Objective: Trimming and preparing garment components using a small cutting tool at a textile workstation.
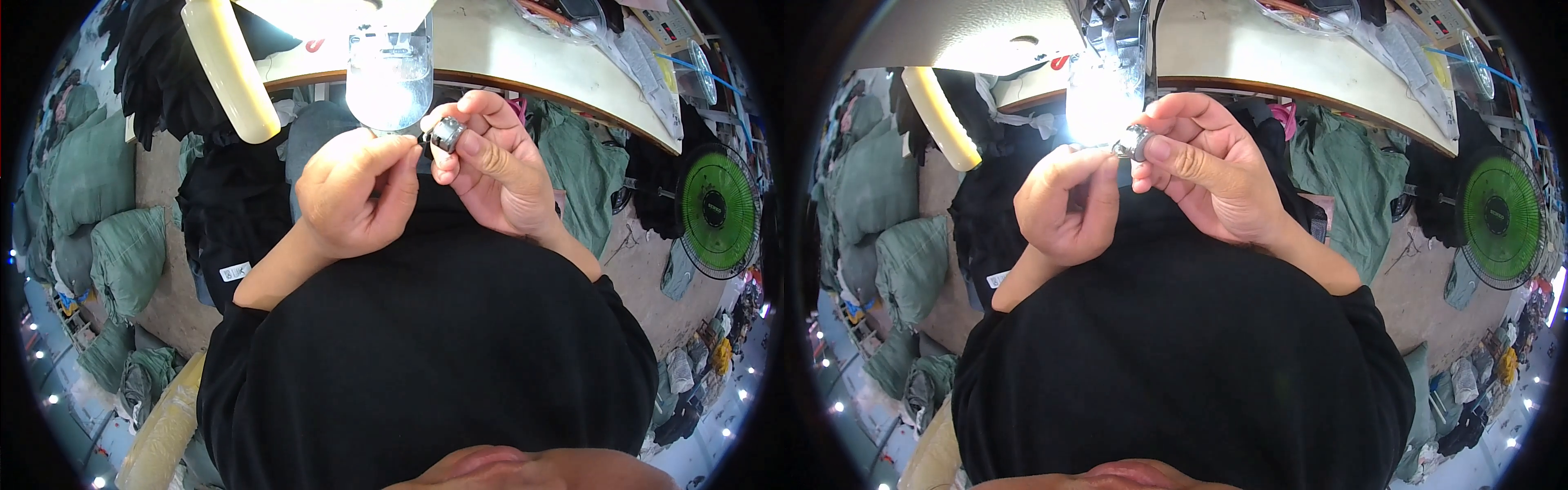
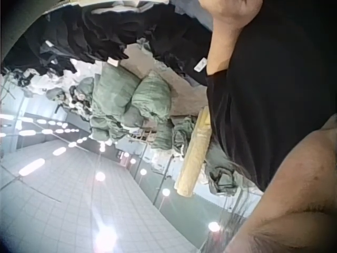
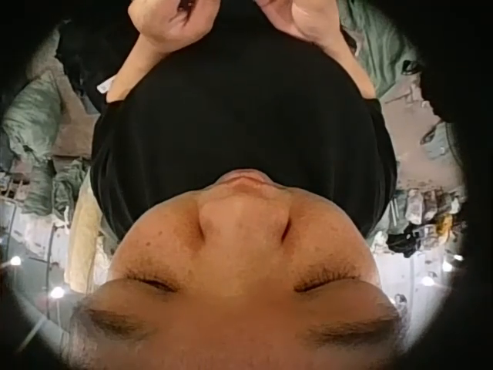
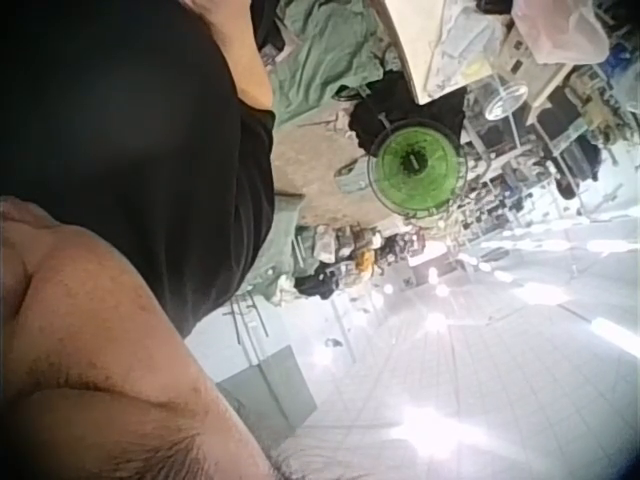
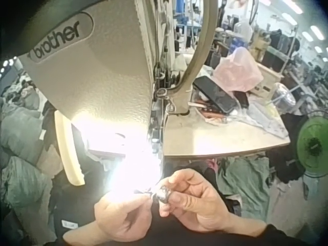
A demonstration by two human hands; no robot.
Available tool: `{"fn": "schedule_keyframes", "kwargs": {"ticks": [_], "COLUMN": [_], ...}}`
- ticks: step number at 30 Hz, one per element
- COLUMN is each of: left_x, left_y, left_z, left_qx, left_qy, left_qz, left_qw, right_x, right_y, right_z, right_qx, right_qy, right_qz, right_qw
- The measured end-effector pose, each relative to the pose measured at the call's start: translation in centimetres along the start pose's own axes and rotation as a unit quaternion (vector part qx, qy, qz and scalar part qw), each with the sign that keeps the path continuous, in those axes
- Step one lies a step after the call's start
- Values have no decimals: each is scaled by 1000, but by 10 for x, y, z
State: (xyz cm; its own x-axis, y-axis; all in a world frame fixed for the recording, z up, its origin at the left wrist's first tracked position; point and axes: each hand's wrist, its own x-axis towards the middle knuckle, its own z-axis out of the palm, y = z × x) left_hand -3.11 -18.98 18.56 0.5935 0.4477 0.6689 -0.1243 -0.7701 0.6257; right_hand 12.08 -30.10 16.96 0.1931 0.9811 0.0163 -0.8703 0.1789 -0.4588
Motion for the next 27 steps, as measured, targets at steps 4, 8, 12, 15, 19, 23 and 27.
{"fn": "schedule_keyframes", "kwargs": {"ticks": [4, 8, 12, 15, 19, 23, 27], "left_x": [2, 1, -6, -9, -3, -6, 5], "left_y": [2, -5, -14, -26, -12, 5, 21], "left_z": [-8, -15, -32, -49, -50, -50, -28], "left_qx": [31, 83, 161, 219, 48, 31, -45], "left_qy": [5, 10, 30, 14, 80, -21, -63], "left_qz": [-19, 21, -24, -77, -206, -13, -24], "left_qw": [999, 996, 986, 973, 974, 999, 997], "right_x": [-2, -3, -2, -3, -2, -1, 0], "right_y": [-5, -9, -16, -24, -28, -28, -24], "right_z": [5, 3, 2, 4, 11, 20, 22], "right_qx": [-26, -48, -41, -83, -179, -218, -237], "right_qy": [35, 7, -3, 16, 42, 51, 26], "right_qz": [11, 33, 29, 11, 9, 10, 0], "right_qw": [999, 998, 999, 996, 983, 975, 971]}}
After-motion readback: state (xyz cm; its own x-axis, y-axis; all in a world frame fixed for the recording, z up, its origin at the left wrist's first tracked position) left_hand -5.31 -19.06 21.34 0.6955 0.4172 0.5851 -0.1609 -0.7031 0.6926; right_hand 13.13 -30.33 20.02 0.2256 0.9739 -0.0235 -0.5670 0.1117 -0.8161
